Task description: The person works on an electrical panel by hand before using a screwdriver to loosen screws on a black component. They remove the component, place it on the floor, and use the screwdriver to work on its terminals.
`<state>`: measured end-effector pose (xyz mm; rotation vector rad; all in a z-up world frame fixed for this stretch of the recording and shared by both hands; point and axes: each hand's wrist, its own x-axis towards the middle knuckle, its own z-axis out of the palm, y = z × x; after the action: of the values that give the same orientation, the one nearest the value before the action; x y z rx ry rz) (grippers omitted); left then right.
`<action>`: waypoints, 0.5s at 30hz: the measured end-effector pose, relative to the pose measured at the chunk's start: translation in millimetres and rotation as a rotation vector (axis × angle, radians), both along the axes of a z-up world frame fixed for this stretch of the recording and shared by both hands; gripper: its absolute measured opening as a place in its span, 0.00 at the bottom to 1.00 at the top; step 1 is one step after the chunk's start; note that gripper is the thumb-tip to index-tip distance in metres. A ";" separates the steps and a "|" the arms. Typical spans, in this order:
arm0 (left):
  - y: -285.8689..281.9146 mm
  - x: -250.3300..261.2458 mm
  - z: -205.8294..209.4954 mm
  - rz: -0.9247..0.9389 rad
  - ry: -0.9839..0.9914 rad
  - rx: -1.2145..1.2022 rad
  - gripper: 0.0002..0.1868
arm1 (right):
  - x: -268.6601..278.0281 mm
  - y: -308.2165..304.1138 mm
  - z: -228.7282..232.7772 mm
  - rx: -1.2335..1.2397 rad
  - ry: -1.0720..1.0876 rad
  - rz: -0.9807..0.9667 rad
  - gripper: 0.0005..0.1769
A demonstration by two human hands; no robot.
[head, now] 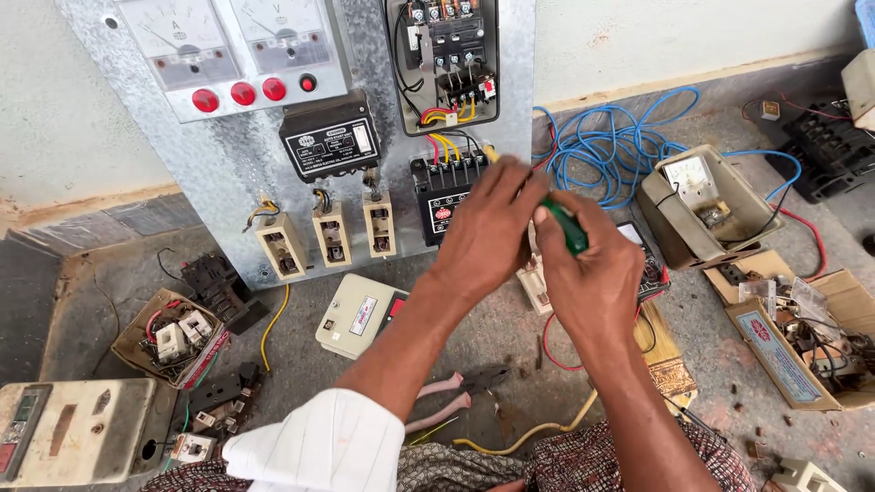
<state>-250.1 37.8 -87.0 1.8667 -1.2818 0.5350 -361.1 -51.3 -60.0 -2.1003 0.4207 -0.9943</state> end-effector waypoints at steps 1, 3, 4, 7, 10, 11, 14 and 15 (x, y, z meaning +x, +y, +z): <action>-5.4 8.3 7.1 0.016 -0.028 -0.007 0.25 | 5.3 -1.3 5.1 -0.017 -0.011 -0.002 0.15; -17.8 26.4 16.1 0.046 -0.081 -0.019 0.24 | 18.0 -8.0 11.0 -0.049 -0.030 -0.006 0.15; -21.4 34.4 17.5 0.052 -0.073 -0.002 0.24 | 25.0 -11.5 11.5 -0.110 -0.084 0.008 0.14; -23.2 57.3 17.4 0.088 -0.077 0.041 0.25 | 46.0 -19.1 10.9 -0.243 -0.178 0.043 0.14; -26.5 69.8 11.0 0.153 -0.100 0.073 0.25 | 62.8 -20.9 7.8 -0.288 -0.137 0.034 0.15; -27.5 72.4 8.0 0.177 -0.092 0.088 0.26 | 66.7 -21.9 6.2 -0.309 -0.121 0.029 0.15; -28.9 76.4 -1.6 0.220 -0.053 0.072 0.29 | 77.9 -24.6 0.4 -0.328 -0.134 0.049 0.15; -29.3 77.4 -4.4 0.228 -0.039 0.058 0.30 | 80.6 -25.7 -1.5 -0.326 -0.148 0.060 0.15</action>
<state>-172.7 8.4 -91.4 2.0738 -1.1263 0.6625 -280.5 -77.0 -61.5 -2.2894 0.1252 -1.2406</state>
